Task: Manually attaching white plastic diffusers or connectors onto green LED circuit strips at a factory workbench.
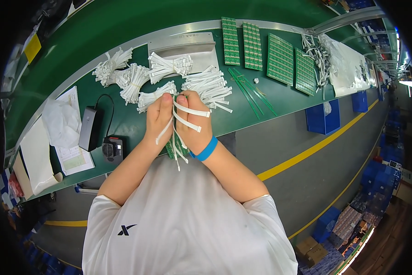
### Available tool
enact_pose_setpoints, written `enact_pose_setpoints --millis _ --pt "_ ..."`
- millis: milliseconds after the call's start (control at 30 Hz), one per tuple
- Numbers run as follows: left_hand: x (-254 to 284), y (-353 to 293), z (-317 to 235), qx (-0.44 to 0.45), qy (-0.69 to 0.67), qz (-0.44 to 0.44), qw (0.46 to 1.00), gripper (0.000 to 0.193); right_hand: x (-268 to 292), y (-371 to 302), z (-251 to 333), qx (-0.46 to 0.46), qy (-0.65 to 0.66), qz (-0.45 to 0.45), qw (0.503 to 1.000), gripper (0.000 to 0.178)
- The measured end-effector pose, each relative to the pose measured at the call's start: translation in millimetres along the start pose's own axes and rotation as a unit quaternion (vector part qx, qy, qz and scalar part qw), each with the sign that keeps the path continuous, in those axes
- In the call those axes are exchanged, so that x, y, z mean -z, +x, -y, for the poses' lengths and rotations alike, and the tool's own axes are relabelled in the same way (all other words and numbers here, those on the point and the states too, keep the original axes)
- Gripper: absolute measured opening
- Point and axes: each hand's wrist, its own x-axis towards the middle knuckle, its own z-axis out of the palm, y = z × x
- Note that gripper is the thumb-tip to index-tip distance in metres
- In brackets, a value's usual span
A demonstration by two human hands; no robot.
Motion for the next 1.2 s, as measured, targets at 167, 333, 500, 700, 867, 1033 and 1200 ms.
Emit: enact_pose_setpoints --millis 167,333,500,700,867,1033,1200 --pt "0.8 -6.7 -2.3 -0.010 -0.067 0.027 0.997 0.049 6.5 -1.1 4.4 0.028 -0.006 0.002 1.000 0.018" --pt "-2.4 -9.5 -8.6 0.035 -0.109 0.003 0.993 0.047 11.4 -1.6 7.2 -0.019 0.063 0.032 0.997 0.023" --pt "-9.4 -11.5 -16.0 0.099 -0.177 -0.048 0.978 0.048 17.9 -2.3 -4.8 -0.035 0.166 0.100 0.980 0.026" --pt "-17.9 -10.6 -21.4 0.008 -0.096 -0.098 0.990 0.051 7.2 -6.1 -6.1 0.011 0.098 0.044 0.994 0.019" --pt "-13.3 -10.0 -14.3 0.000 -0.054 -0.086 0.995 0.051 7.9 -5.8 -3.5 0.034 0.005 0.027 0.999 0.021" --pt "-12.6 -6.3 -13.8 -0.013 -0.064 -0.080 0.995 0.050 8.6 -0.6 4.0 0.000 0.015 0.041 0.999 0.022" --pt "4.1 -1.1 -21.1 0.086 -0.073 0.001 0.994 0.040 7.0 -9.3 -15.1 -0.087 0.150 0.007 0.985 0.021"
